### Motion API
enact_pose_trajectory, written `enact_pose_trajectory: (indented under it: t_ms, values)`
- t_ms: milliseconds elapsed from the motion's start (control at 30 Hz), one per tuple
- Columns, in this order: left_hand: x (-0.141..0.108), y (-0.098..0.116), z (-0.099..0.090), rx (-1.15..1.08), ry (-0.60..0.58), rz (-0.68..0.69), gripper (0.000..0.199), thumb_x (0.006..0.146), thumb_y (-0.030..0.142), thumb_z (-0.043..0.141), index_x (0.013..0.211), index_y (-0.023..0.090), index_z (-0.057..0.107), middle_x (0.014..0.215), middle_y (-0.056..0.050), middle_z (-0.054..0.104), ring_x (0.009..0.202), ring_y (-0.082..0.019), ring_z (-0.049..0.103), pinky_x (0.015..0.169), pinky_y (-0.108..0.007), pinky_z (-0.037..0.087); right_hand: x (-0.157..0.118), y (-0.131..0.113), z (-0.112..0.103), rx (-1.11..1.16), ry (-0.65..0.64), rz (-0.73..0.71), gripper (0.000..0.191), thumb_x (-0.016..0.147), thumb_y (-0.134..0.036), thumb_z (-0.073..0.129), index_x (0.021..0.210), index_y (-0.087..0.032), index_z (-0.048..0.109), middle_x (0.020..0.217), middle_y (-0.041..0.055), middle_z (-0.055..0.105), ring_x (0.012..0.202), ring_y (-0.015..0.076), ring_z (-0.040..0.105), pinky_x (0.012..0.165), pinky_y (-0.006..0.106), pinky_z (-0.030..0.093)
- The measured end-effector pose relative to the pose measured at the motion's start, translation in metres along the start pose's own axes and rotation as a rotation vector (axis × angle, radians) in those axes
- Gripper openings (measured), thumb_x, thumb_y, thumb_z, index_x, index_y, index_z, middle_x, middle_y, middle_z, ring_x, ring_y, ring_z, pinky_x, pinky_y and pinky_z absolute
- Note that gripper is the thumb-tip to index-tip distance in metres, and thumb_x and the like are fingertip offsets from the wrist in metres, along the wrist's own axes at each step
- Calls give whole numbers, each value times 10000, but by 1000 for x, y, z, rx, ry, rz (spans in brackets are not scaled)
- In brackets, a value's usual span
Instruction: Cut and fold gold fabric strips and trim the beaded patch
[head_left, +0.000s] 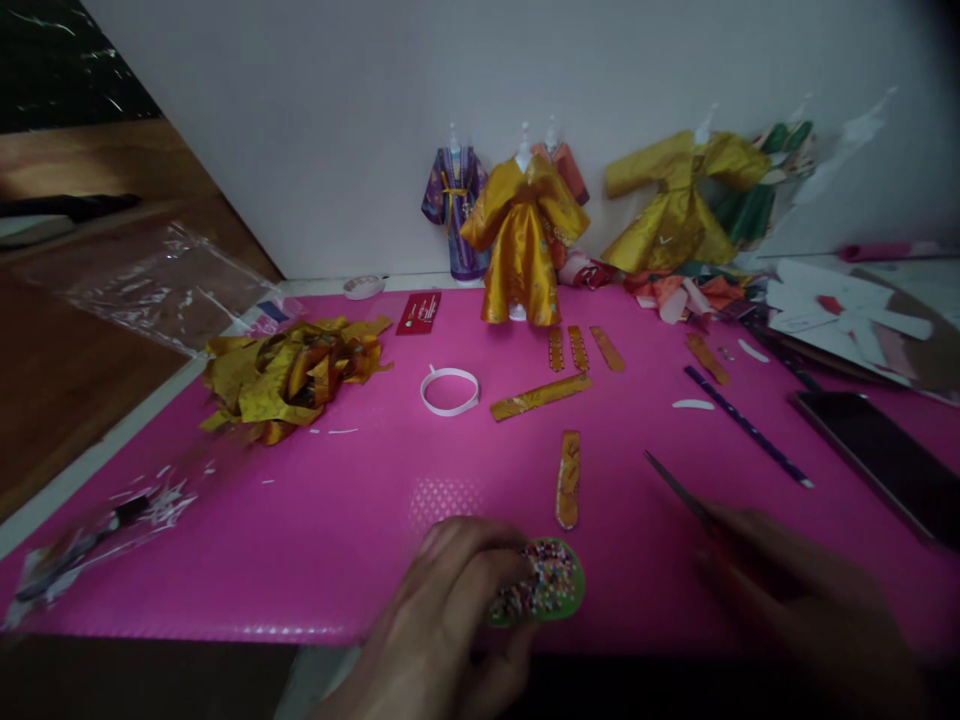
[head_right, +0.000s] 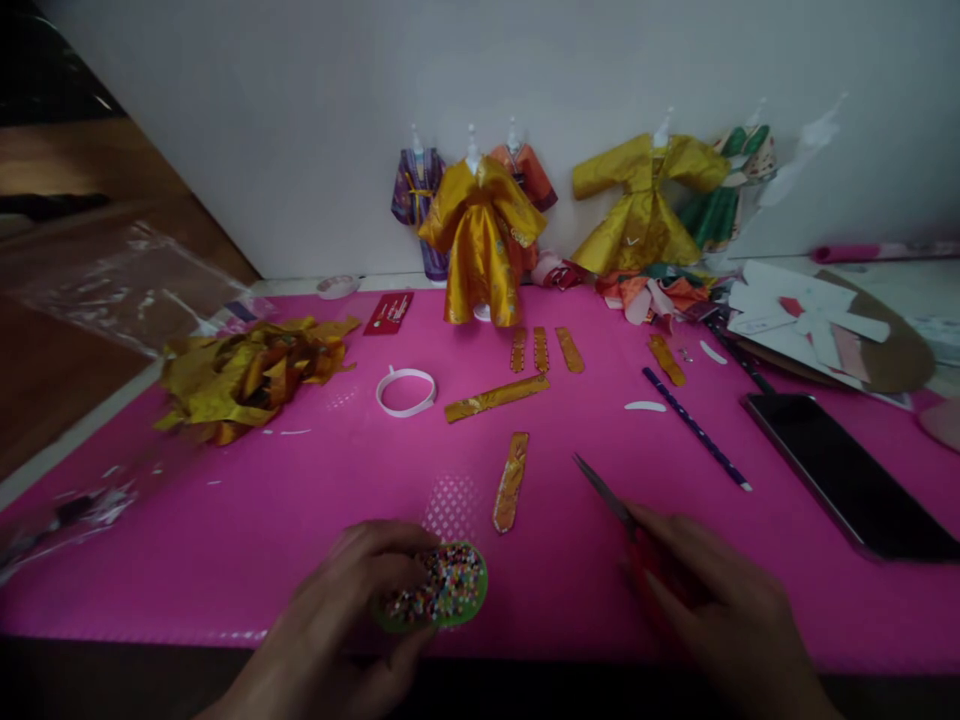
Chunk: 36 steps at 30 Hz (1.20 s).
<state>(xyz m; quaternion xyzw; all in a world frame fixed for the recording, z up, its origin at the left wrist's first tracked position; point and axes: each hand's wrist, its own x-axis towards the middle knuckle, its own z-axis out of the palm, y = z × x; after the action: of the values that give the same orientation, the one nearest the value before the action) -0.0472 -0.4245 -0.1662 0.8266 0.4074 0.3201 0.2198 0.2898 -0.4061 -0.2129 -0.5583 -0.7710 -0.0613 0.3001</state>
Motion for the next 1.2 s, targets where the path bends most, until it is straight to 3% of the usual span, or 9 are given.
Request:
enact_pose_trajectory:
  t_ms: [333,467,567,733,900,1067,1200]
  values:
    - [3,2,-7,74,-160,-46,395,975,106,556,1320,293,509,1301,-66,507,1183,-215,539,953,-348,542,-2,-1,1,101,-7,85,338,915,-431,611,1115,-199,755,995,66,802,759,233,778,705,313,649]
    - [2,3,-9,74,-202,-70,311,1000,124,524,1261,292,530,1311,-59,487,1183,-206,533,958,-335,536,-4,1,2,129,-17,94,331,906,-408,628,1140,-206,749,1012,59,800,768,229,776,722,316,648]
    - [2,2,-8,76,-193,-74,277,1003,130,524,1235,281,529,1301,-58,491,1173,-201,537,959,-330,535,-5,2,2,117,2,81,329,910,-420,626,1113,-196,757,968,67,803,747,233,775,692,313,647]
    - [3,0,-6,111,-193,-60,394,1007,133,507,1361,302,475,1314,-67,493,1180,-216,541,951,-360,553,-5,2,3,113,-7,81,323,915,-404,636,1159,-222,742,1001,50,800,767,222,775,717,307,645]
    - [6,2,-6,108,-198,-62,293,1010,144,503,1257,296,540,1309,-68,507,1171,-225,549,941,-369,560,-7,6,3,120,-34,68,341,918,-411,633,1198,-243,731,1019,43,795,767,222,774,661,293,641]
    - [6,0,-5,117,-177,-40,373,1013,133,490,1344,306,488,1305,-80,506,1163,-225,549,927,-374,564,-12,12,4,93,-60,74,348,916,-412,645,1224,-271,726,1055,39,790,816,237,775,707,316,648]
    - [7,-2,-4,119,-185,-39,324,1012,138,493,1294,295,522,1305,-82,508,1167,-231,548,929,-377,561,-11,12,6,122,-71,97,349,914,-421,649,1224,-280,727,1061,35,790,797,231,774,689,311,646]
